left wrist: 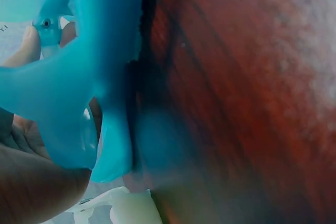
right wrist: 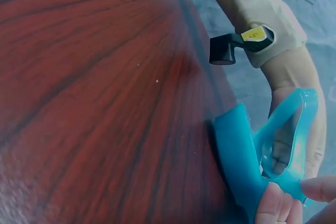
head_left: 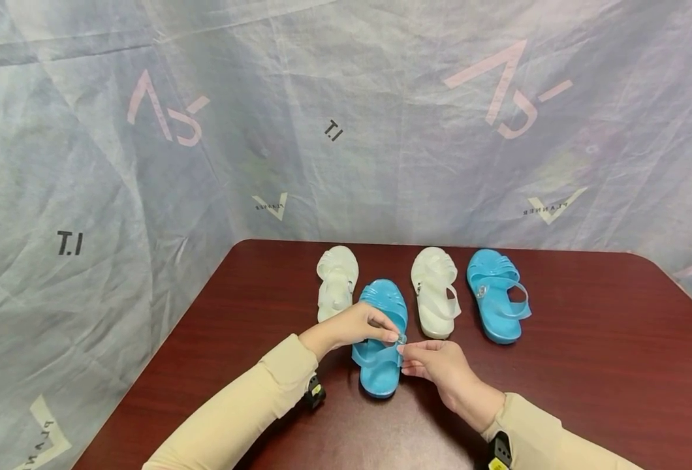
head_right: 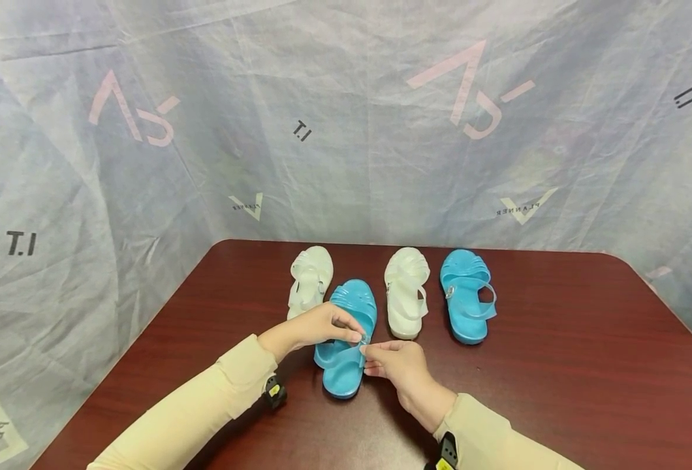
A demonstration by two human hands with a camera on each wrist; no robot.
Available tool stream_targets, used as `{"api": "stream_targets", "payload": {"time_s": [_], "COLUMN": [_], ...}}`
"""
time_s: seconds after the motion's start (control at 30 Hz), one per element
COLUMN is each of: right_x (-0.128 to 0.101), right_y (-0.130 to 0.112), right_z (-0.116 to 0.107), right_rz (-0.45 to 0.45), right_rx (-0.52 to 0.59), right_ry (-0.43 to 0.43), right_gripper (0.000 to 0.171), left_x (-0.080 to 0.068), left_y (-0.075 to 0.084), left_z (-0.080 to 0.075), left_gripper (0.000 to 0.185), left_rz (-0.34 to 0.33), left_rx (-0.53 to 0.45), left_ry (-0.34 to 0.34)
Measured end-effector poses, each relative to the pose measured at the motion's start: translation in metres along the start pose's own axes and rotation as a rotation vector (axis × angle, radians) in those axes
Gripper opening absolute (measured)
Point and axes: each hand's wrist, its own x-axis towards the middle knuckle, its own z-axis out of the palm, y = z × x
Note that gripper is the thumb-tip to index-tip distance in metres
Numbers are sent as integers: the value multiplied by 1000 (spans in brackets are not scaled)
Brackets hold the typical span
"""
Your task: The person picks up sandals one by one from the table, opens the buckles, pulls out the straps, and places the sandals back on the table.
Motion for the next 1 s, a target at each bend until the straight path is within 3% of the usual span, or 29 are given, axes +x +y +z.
{"api": "stream_targets", "payload": {"time_s": [0.17, 0.43, 1.0], "right_x": [-3, -8, -2], "right_y": [4, 9, 3], "right_z": [-1, -4, -7], "right_rz": [3, -5, -22], "right_rx": [5, 3, -17], "right_ry": [-1, -79, -128], "right_gripper": [27, 29, 18], "left_x": [1, 1, -1], "left_y": [-1, -2, 0], "left_z": [1, 2, 2], "left_gripper": [18, 18, 18], "left_rz": [-13, -27, -32], "left_rx": [-8, 1, 10], "left_ry": [13, 15, 8]}}
